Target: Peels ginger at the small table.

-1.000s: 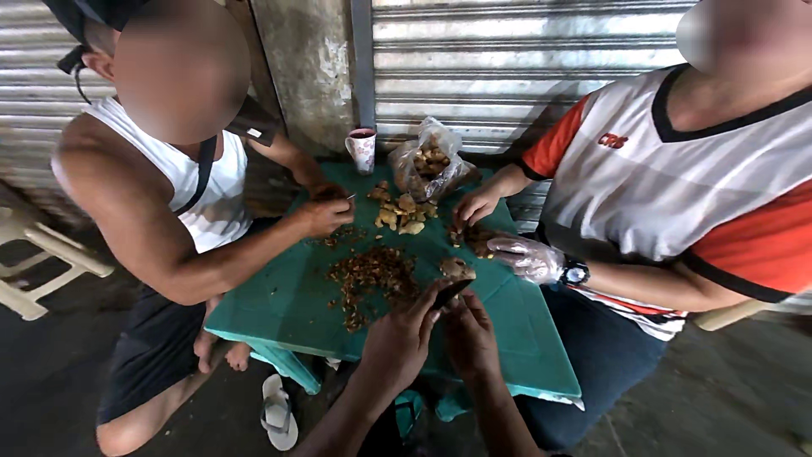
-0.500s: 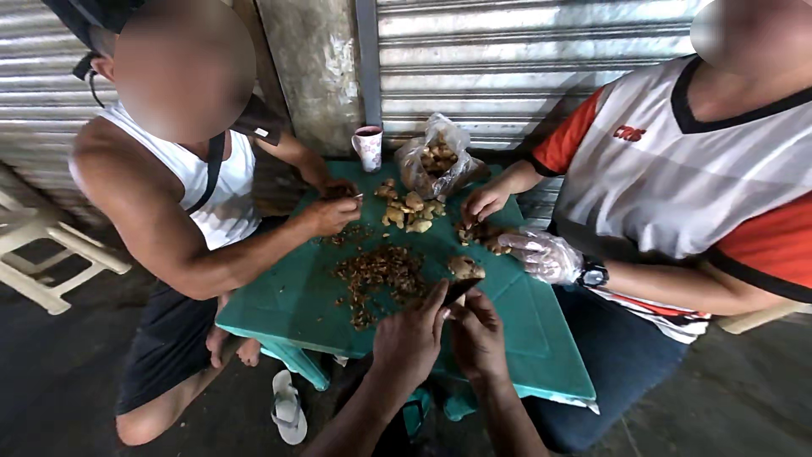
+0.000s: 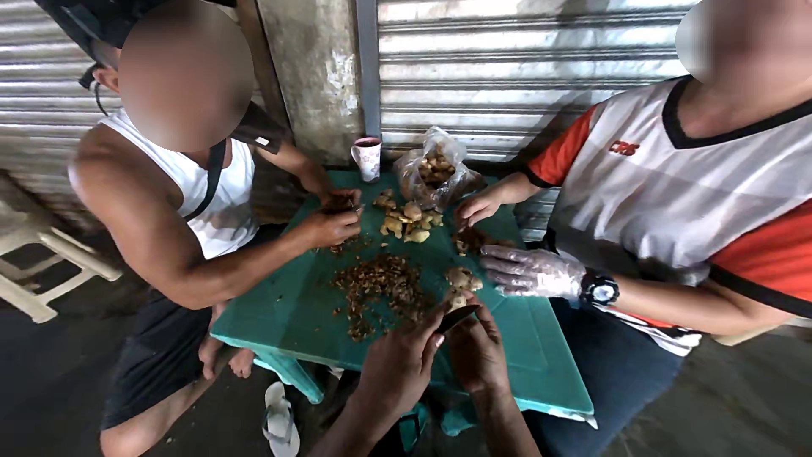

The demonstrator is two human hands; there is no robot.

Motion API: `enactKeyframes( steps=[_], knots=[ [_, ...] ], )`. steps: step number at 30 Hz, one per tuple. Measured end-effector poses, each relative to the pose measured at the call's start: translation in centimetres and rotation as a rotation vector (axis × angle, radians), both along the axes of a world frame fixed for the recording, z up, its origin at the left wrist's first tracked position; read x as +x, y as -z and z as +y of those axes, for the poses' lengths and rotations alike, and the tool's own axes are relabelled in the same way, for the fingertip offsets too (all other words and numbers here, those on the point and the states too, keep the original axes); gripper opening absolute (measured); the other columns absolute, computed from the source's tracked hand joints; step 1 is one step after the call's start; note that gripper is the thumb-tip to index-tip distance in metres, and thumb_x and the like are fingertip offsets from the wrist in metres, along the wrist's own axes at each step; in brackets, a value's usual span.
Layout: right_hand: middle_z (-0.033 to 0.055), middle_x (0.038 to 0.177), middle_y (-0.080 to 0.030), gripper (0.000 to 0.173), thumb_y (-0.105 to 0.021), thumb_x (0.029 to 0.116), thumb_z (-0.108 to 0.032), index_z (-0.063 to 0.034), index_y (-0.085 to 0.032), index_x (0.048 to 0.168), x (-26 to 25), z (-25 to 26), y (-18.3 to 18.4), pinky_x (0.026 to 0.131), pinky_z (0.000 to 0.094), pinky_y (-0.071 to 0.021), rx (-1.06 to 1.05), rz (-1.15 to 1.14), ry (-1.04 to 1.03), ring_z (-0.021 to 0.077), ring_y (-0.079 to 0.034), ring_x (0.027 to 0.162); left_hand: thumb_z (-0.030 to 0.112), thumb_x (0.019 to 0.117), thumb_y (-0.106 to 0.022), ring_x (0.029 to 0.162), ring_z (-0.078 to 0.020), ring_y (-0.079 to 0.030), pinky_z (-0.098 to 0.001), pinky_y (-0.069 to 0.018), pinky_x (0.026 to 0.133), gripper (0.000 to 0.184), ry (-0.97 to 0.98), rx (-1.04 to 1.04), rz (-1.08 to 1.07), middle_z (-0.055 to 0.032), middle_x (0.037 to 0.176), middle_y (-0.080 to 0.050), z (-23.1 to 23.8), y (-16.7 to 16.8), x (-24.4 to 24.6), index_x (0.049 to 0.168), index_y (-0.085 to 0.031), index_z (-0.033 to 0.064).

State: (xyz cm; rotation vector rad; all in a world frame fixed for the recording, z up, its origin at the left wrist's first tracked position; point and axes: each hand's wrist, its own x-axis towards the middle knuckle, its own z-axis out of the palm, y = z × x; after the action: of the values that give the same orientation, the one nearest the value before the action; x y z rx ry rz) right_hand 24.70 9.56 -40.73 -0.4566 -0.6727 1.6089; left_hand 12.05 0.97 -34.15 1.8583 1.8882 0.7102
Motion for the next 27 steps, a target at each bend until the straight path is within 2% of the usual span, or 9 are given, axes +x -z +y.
enactKeyframes(
  steps=[6, 10, 13, 16, 17, 20, 22, 24, 27],
  knots=[
    [0.0114, 0.097, -0.073, 0.033, -0.069, 0.0825, -0.008, -0.0064, -0.068, 0.115, 0.0, 0.1, -0.1, 0.079, 0.0363, -0.0622, 0.017, 0.004, 0.007, 0.0178, -0.073, 0.084, 0.038, 0.1101, -0.041, 0.092, -0.0326, -0.073, -0.0544, -0.0586, 0.077, 0.045, -0.054, 0.062, 0.047, -0.011, 0.111, -0.075, 0.2, 0.4, 0.7, 0.154, -0.049, 0.0336],
    [0.0123, 0.096, -0.073, 0.032, -0.069, 0.0838, -0.009, -0.0051, -0.067, 0.116, 0.0, 0.1, -0.2, 0.078, 0.036, -0.0623, 0.006, -0.012, 0.011, 0.018, -0.073, 0.083, 0.041, 0.1109, -0.037, 0.097, -0.0328, -0.072, -0.0547, -0.0573, 0.081, 0.046, -0.062, -0.012, 0.038, -0.0112, 0.114, -0.074, 0.6, 0.0, 1.1, 0.156, -0.043, 0.0355],
    [0.0104, 0.095, -0.073, 0.032, -0.068, 0.0814, -0.005, -0.0044, -0.066, 0.113, -0.1, 0.0, -0.3, 0.076, 0.0349, -0.0622, 0.016, -0.034, 0.016, 0.0166, -0.072, 0.082, 0.039, 0.1113, -0.036, 0.102, -0.033, -0.071, -0.0551, -0.056, 0.087, 0.047, -0.058, -0.043, -0.003, -0.0121, 0.117, -0.073, 1.3, -0.2, 0.9, 0.157, -0.044, 0.0321],
    [0.0111, 0.099, -0.073, 0.038, -0.078, 0.0762, -0.011, -0.0063, -0.071, 0.113, 0.0, 0.0, 0.3, 0.078, 0.0362, -0.0616, 0.102, -0.064, -0.062, 0.0171, -0.071, 0.084, 0.039, 0.1112, -0.037, 0.107, -0.0331, -0.07, -0.0553, -0.0549, 0.092, 0.046, -0.115, -0.091, -0.013, -0.0127, 0.122, -0.071, 2.5, -0.8, 0.1, 0.156, -0.044, 0.031],
    [0.013, 0.099, -0.072, 0.039, -0.078, 0.0762, -0.012, -0.0053, -0.071, 0.114, 0.1, 0.0, 0.3, 0.077, 0.0369, -0.0617, 0.1, -0.052, -0.093, 0.0185, -0.072, 0.084, 0.039, 0.1113, -0.037, 0.11, -0.0321, -0.069, -0.0543, -0.0538, 0.095, 0.046, -0.129, -0.103, -0.028, -0.0123, 0.125, -0.071, 2.9, -1.0, -0.2, 0.157, -0.044, 0.0309],
    [0.0168, 0.099, -0.072, 0.038, -0.071, 0.0801, -0.009, -0.0047, -0.066, 0.117, 0.5, 0.2, -0.6, 0.08, 0.0388, -0.063, -0.039, 0.038, -0.145, 0.0234, -0.073, 0.084, 0.038, 0.1118, -0.036, 0.116, -0.029, -0.067, -0.0524, -0.0511, 0.101, 0.048, -0.104, -0.082, -0.095, -0.0104, 0.132, -0.068, 3.1, -1.5, -0.9, 0.159, -0.039, 0.0324],
    [0.017, 0.099, -0.072, 0.036, -0.066, 0.0827, -0.007, -0.005, -0.063, 0.119, 0.5, 0.1, -0.8, 0.08, 0.0399, -0.0633, -0.086, 0.082, -0.149, 0.0249, -0.074, 0.083, 0.037, 0.1117, -0.037, 0.114, -0.028, -0.068, -0.0522, -0.0522, 0.099, 0.047, -0.052, -0.043, -0.102, -0.0094, 0.129, -0.069, 2.6, -1.3, -0.7, 0.158, -0.042, 0.0321],
    [0.0161, 0.099, -0.073, 0.034, -0.067, 0.0833, -0.009, -0.0062, -0.065, 0.117, 0.5, 0.1, -0.6, 0.079, 0.0392, -0.063, -0.085, 0.087, -0.143, 0.0236, -0.074, 0.082, 0.037, 0.111, -0.039, 0.107, -0.0269, -0.07, -0.052, -0.0551, 0.094, 0.045, -0.006, -0.004, -0.101, -0.0085, 0.125, -0.071, 1.9, -0.7, -0.6, 0.154, -0.049, 0.0287],
    [0.0131, 0.099, -0.073, 0.033, -0.072, 0.0836, -0.016, -0.0089, -0.068, 0.116, 0.5, 0.2, -0.3, 0.079, 0.0372, -0.0622, -0.057, 0.068, -0.144, 0.0203, -0.073, 0.082, 0.039, 0.1106, -0.039, 0.103, -0.0288, -0.071, -0.054, -0.0563, 0.09, 0.045, 0.033, 0.01, -0.075, -0.0106, 0.119, -0.072, 1.1, -0.4, -0.6, 0.153, -0.05, 0.0285]
  ],
)
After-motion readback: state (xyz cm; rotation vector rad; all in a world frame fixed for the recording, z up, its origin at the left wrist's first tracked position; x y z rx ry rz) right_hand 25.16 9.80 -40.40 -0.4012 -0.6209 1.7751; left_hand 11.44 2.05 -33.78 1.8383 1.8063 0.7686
